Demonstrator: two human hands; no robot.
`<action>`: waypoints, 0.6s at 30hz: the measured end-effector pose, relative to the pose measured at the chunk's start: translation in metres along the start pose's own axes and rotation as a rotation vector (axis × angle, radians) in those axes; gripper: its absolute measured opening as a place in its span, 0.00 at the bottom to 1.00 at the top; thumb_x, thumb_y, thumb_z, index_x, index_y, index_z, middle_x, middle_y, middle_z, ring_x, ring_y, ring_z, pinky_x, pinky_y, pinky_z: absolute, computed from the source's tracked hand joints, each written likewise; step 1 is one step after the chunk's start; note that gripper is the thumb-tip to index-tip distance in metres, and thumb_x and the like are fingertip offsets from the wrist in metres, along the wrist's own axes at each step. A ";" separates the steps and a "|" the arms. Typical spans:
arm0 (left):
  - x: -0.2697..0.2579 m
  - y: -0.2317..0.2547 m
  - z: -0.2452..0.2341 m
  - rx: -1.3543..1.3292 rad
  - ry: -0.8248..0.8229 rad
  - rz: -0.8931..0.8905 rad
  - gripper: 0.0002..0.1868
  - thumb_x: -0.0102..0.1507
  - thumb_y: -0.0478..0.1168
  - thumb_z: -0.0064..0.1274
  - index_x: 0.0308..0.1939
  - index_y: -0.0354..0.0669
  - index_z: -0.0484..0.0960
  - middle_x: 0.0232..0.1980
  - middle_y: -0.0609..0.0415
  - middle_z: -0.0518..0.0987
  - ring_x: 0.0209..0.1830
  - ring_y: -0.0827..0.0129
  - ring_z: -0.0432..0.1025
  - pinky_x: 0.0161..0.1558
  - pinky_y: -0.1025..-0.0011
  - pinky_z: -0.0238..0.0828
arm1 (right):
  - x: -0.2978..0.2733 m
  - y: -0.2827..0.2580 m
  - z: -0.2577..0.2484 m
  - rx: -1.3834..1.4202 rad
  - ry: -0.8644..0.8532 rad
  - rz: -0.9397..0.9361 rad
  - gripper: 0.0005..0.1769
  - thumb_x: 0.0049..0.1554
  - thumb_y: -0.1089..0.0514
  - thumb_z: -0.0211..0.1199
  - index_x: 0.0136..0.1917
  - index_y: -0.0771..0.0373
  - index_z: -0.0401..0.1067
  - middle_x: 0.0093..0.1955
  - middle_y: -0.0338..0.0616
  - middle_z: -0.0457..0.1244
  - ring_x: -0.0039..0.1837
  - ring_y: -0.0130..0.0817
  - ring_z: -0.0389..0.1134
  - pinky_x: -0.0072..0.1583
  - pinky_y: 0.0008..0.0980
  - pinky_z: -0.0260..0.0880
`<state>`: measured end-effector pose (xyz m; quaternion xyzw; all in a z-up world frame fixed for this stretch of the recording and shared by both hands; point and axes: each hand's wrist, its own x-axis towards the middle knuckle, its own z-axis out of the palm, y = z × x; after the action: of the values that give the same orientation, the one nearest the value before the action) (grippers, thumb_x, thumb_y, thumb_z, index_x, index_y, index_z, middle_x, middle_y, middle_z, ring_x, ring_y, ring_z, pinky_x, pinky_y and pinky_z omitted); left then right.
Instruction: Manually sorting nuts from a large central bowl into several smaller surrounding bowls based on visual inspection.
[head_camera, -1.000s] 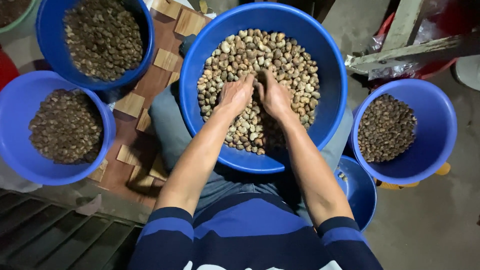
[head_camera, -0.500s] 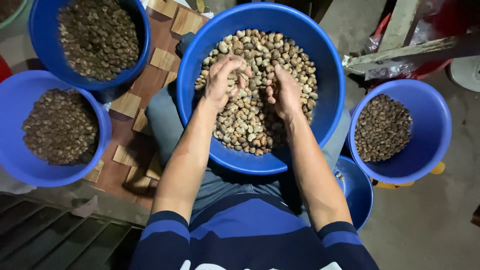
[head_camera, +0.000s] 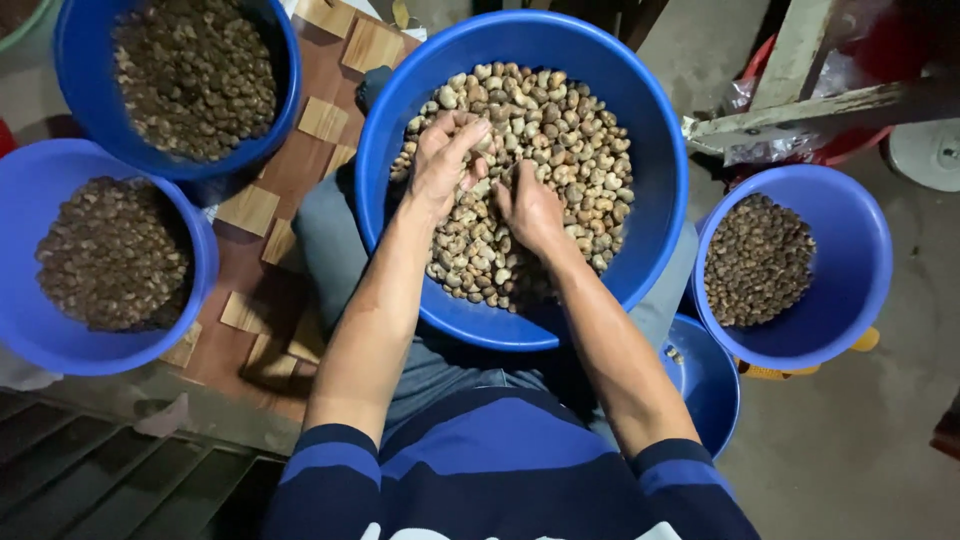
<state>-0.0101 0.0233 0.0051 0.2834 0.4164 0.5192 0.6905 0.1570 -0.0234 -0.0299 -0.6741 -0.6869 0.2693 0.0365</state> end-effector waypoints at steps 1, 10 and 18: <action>-0.001 -0.001 0.000 0.006 0.017 0.001 0.15 0.65 0.43 0.62 0.45 0.35 0.76 0.32 0.38 0.80 0.18 0.67 0.75 0.10 0.82 0.57 | -0.002 0.000 -0.003 0.366 -0.017 0.024 0.19 0.63 0.44 0.59 0.56 0.59 0.62 0.39 0.53 0.67 0.44 0.55 0.70 0.45 0.53 0.66; -0.002 -0.006 0.016 0.166 -0.036 0.065 0.12 0.64 0.42 0.60 0.43 0.36 0.79 0.29 0.42 0.78 0.19 0.71 0.72 0.14 0.82 0.59 | -0.022 -0.055 -0.047 1.658 -0.346 0.483 0.27 0.58 0.30 0.51 0.52 0.54 0.64 0.48 0.47 0.67 0.47 0.39 0.75 0.46 0.40 0.81; -0.027 0.007 0.037 0.387 -0.239 0.116 0.10 0.62 0.49 0.59 0.37 0.48 0.86 0.31 0.51 0.83 0.35 0.72 0.76 0.40 0.75 0.71 | -0.025 -0.058 -0.050 1.840 -0.244 0.573 0.30 0.60 0.30 0.53 0.59 0.57 0.63 0.45 0.39 0.62 0.37 0.33 0.68 0.42 0.35 0.83</action>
<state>0.0156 0.0015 0.0370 0.4934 0.4065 0.4312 0.6367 0.1277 -0.0283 0.0447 -0.4914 -0.0167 0.7678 0.4109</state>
